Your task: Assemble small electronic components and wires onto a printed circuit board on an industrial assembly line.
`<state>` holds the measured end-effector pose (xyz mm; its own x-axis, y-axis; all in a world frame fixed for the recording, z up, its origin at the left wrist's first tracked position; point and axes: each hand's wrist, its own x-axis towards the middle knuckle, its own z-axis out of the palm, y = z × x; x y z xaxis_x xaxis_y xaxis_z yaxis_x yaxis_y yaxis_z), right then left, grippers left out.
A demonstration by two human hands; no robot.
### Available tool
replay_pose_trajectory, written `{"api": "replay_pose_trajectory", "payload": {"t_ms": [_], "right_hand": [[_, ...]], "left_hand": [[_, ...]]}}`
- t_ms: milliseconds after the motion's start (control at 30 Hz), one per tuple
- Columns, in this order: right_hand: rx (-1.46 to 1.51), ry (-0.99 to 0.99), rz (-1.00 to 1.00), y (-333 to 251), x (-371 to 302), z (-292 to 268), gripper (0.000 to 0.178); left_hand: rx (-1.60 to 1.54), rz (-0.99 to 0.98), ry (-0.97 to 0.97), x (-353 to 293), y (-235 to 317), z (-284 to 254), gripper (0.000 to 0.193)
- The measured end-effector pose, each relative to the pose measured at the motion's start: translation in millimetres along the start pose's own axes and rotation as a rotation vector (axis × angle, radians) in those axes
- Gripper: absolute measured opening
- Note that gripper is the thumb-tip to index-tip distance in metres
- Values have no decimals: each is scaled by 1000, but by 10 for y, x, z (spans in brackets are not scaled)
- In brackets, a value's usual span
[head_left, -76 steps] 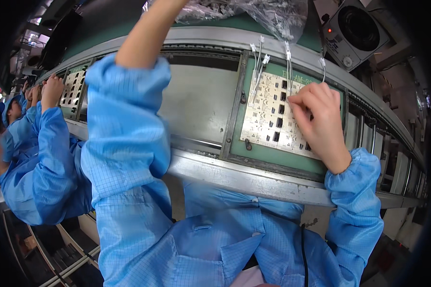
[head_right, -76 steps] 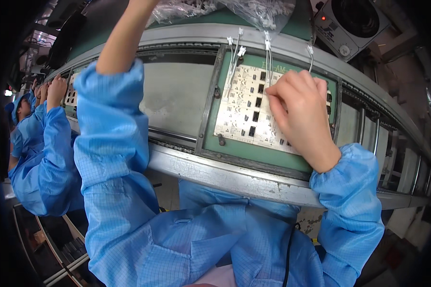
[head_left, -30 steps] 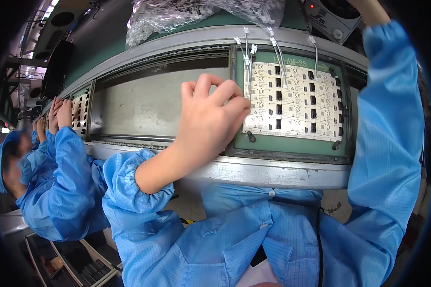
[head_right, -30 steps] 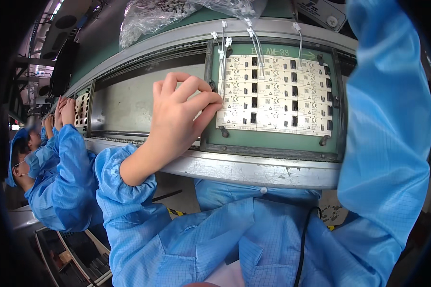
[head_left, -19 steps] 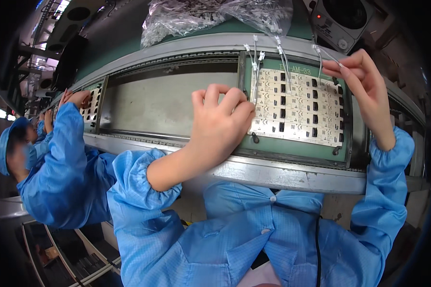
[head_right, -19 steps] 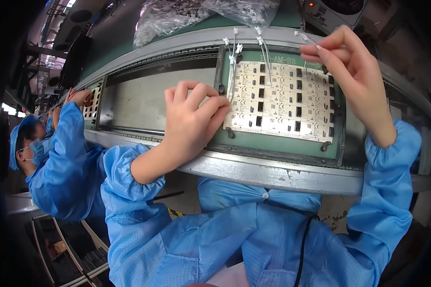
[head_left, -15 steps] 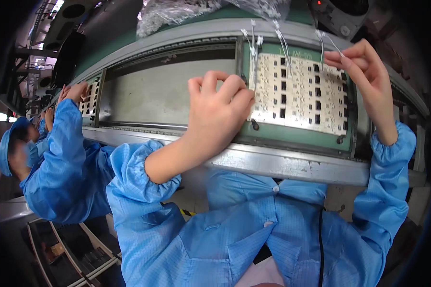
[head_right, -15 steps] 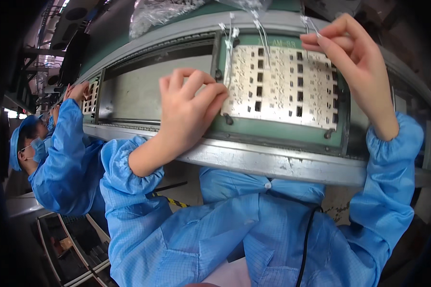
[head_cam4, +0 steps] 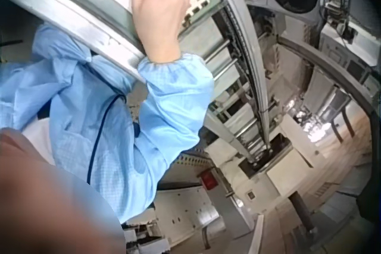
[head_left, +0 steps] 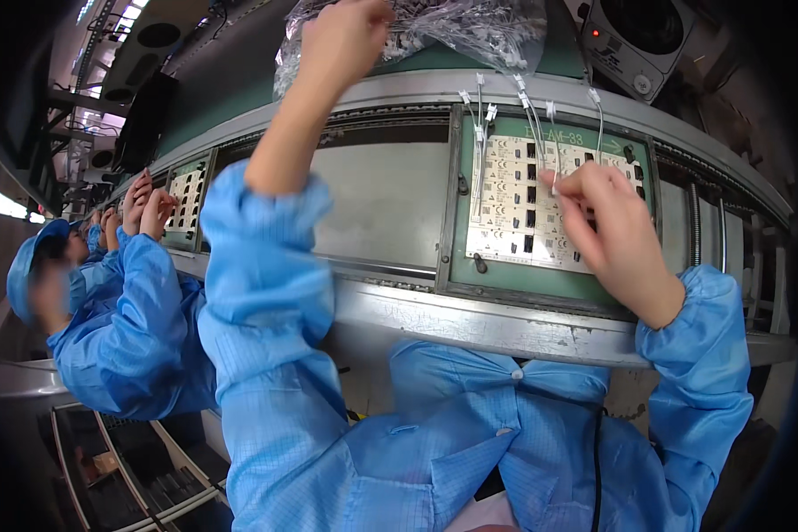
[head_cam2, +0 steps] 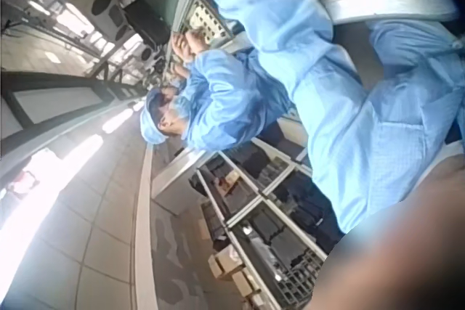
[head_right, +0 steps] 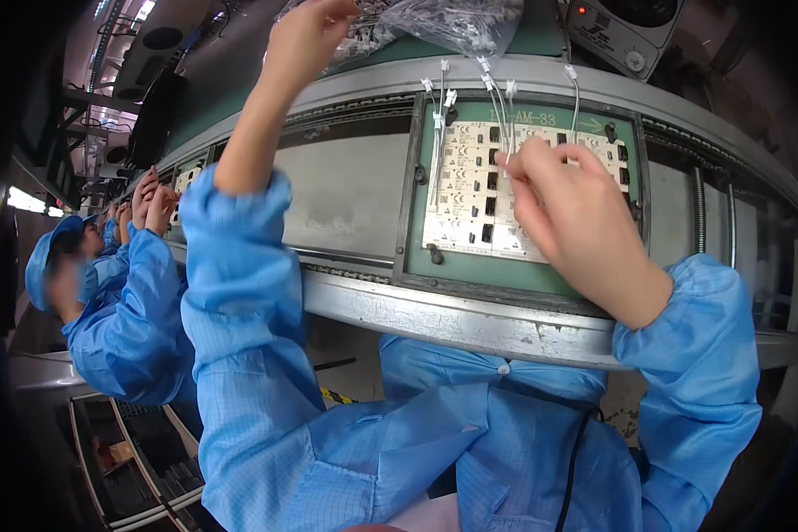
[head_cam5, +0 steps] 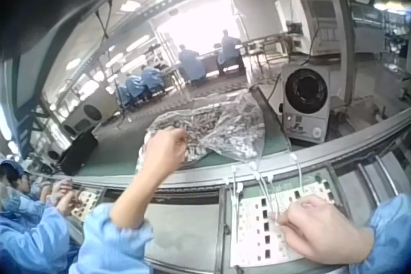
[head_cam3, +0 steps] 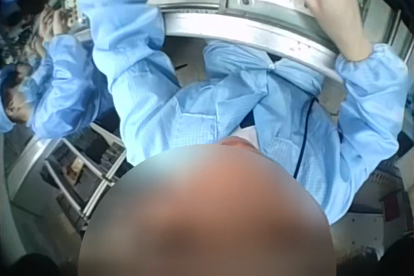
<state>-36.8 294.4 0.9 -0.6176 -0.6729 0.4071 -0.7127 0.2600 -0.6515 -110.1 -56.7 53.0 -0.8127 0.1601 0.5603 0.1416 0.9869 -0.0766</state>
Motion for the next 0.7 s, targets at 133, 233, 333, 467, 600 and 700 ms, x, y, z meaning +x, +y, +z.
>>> {"api": "replay_pose_trajectory", "payload": {"t_ms": [133, 233, 333, 467, 600, 700], "right_hand": [[-183, 12, -127, 44, -2, 14, 10], [-160, -2, -73, 93, 29, 7, 8], [-128, -45, -4, 46, 82, -23, 8], [-168, -52, 26, 54, 100, -29, 7], [-241, 6, 34, 43, 134, 9, 5], [-185, -34, 72, 8, 142, 17, 5]], "left_hand": [[-385, 96, -34, 402, -693, 596, 18], [-61, -54, -249, 532, -639, 831, 20], [206, 5, -350, 665, -664, 758, 19], [-352, -324, -221, 660, -557, 606, 20], [-687, -377, 67, 650, -607, 603, 24], [-760, -371, 165, 624, -579, 388, 22]]}}
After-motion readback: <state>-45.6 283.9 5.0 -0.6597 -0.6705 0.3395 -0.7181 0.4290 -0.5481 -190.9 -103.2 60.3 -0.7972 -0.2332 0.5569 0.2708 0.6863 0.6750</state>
